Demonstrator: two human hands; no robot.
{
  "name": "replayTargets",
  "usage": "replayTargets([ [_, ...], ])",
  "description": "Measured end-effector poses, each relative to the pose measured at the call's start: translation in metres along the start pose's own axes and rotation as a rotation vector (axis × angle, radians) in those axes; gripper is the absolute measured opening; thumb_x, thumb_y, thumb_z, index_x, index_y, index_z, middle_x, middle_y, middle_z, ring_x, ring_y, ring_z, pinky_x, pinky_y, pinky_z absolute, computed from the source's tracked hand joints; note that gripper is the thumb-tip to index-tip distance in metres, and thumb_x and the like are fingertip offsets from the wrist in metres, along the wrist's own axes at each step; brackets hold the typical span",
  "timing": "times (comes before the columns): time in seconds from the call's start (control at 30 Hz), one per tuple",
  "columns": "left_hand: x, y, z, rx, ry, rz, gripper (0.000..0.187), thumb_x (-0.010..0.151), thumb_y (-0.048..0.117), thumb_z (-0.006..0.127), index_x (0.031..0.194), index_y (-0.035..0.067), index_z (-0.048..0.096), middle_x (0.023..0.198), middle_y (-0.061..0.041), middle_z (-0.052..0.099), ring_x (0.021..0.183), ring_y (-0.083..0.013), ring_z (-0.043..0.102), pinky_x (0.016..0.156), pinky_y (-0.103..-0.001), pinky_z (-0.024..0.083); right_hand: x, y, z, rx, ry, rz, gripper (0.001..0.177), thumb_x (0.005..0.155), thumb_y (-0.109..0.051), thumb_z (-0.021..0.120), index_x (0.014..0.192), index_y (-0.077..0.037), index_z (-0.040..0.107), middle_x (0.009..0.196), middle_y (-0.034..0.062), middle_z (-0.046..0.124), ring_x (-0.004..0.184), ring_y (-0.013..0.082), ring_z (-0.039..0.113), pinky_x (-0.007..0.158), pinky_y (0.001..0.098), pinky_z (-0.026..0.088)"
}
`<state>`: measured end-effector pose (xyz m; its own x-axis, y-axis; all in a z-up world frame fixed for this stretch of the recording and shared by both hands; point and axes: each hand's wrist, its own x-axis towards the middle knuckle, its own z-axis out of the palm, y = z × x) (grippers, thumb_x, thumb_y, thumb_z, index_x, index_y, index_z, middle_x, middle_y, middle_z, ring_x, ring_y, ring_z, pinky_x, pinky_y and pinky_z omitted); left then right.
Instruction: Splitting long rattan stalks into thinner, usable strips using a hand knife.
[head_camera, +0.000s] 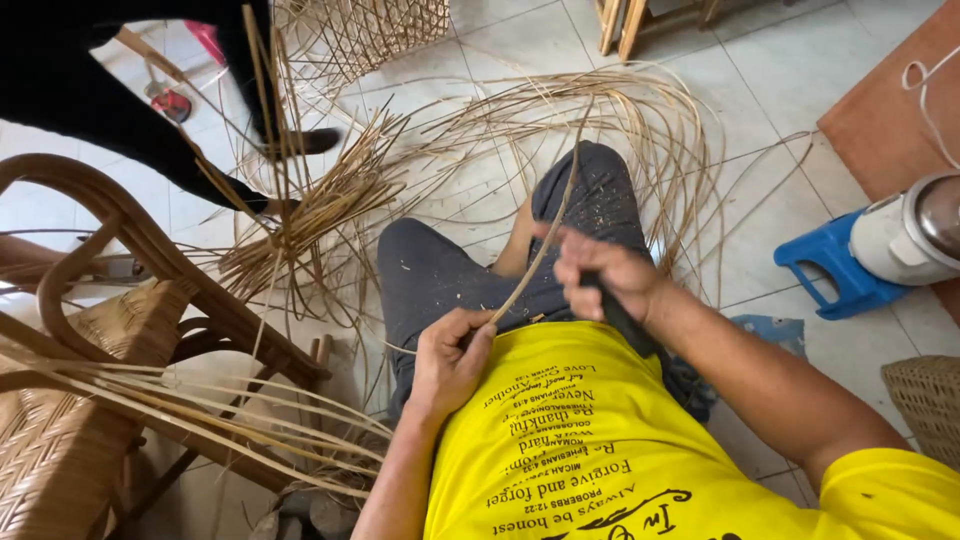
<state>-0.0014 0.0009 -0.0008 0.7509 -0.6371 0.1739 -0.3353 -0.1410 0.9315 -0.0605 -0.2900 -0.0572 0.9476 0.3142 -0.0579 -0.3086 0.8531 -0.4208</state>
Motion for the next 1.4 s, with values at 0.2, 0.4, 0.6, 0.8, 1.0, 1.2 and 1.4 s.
replayTargets([
  [0.2,-0.006,-0.009,-0.007,-0.049,-0.045,-0.016,0.019,0.092,0.011,0.069,0.103,0.004,0.083,0.071,-0.013,0.067,0.061,-0.0161,0.059,0.054,-0.032,0.049,0.000,0.008,-0.001,0.071,-0.149,0.118,0.055,0.104,-0.007,0.047,0.157,-0.018,0.038,0.082,0.0134,0.067,0.055,0.0234,0.071,0.045,0.0388,0.062],
  [0.4,-0.021,-0.018,-0.012,-0.034,-0.046,-0.121,0.019,0.088,0.014,0.072,0.100,0.005,0.084,0.070,-0.010,0.067,0.063,-0.0121,0.057,0.053,-0.030,0.048,-0.007,0.022,0.003,0.061,-0.157,0.188,0.056,0.106,-0.004,0.041,0.159,-0.019,0.034,0.083,0.0131,0.070,0.057,0.0233,0.073,0.045,0.0364,0.063],
  [0.6,-0.022,-0.009,-0.014,-0.060,-0.121,-0.163,0.021,0.094,0.016,0.067,0.103,0.005,0.083,0.074,-0.012,0.070,0.066,-0.0158,0.062,0.058,-0.031,0.052,-0.006,0.027,0.009,-0.177,-0.039,0.184,0.048,0.104,-0.003,0.045,0.149,-0.019,0.046,0.069,0.0151,0.062,0.049,0.0254,0.069,0.037,0.0320,0.057],
  [0.8,-0.007,0.004,-0.016,0.002,-0.056,-0.026,0.021,0.095,0.013,0.065,0.105,0.005,0.081,0.079,-0.017,0.070,0.070,-0.0215,0.065,0.061,-0.036,0.053,0.009,0.028,0.054,-0.460,-0.048,0.245,0.051,0.102,-0.008,0.054,0.152,-0.007,0.043,0.068,0.0099,0.065,0.053,0.0158,0.067,0.038,0.0196,0.053],
  [1.0,-0.017,0.000,-0.020,0.070,0.004,0.048,0.021,0.095,0.011,0.064,0.108,0.006,0.080,0.077,-0.015,0.069,0.068,-0.0247,0.066,0.061,-0.037,0.053,0.020,0.014,0.042,-0.240,-0.023,0.239,0.042,0.101,-0.003,0.052,0.141,-0.016,0.056,0.070,0.0121,0.066,0.056,0.0218,0.071,0.038,0.0277,0.057],
  [1.2,-0.023,-0.014,-0.014,0.047,0.051,-0.001,0.020,0.096,0.012,0.065,0.107,0.006,0.080,0.080,-0.016,0.071,0.071,-0.0243,0.068,0.062,-0.037,0.053,0.018,0.007,0.050,-0.268,0.075,0.165,0.025,0.102,-0.013,0.051,0.126,-0.012,0.059,0.069,0.0101,0.058,0.053,0.0217,0.064,0.034,0.0318,0.052],
  [1.4,-0.027,-0.015,-0.018,0.014,0.053,-0.013,0.020,0.095,0.012,0.066,0.106,0.007,0.082,0.079,-0.016,0.073,0.069,-0.0254,0.068,0.063,-0.038,0.054,0.027,-0.010,0.010,-0.304,0.045,0.092,0.034,0.101,-0.013,0.055,0.134,-0.017,0.061,0.070,0.0077,0.059,0.053,0.0180,0.061,0.036,0.0295,0.052],
])
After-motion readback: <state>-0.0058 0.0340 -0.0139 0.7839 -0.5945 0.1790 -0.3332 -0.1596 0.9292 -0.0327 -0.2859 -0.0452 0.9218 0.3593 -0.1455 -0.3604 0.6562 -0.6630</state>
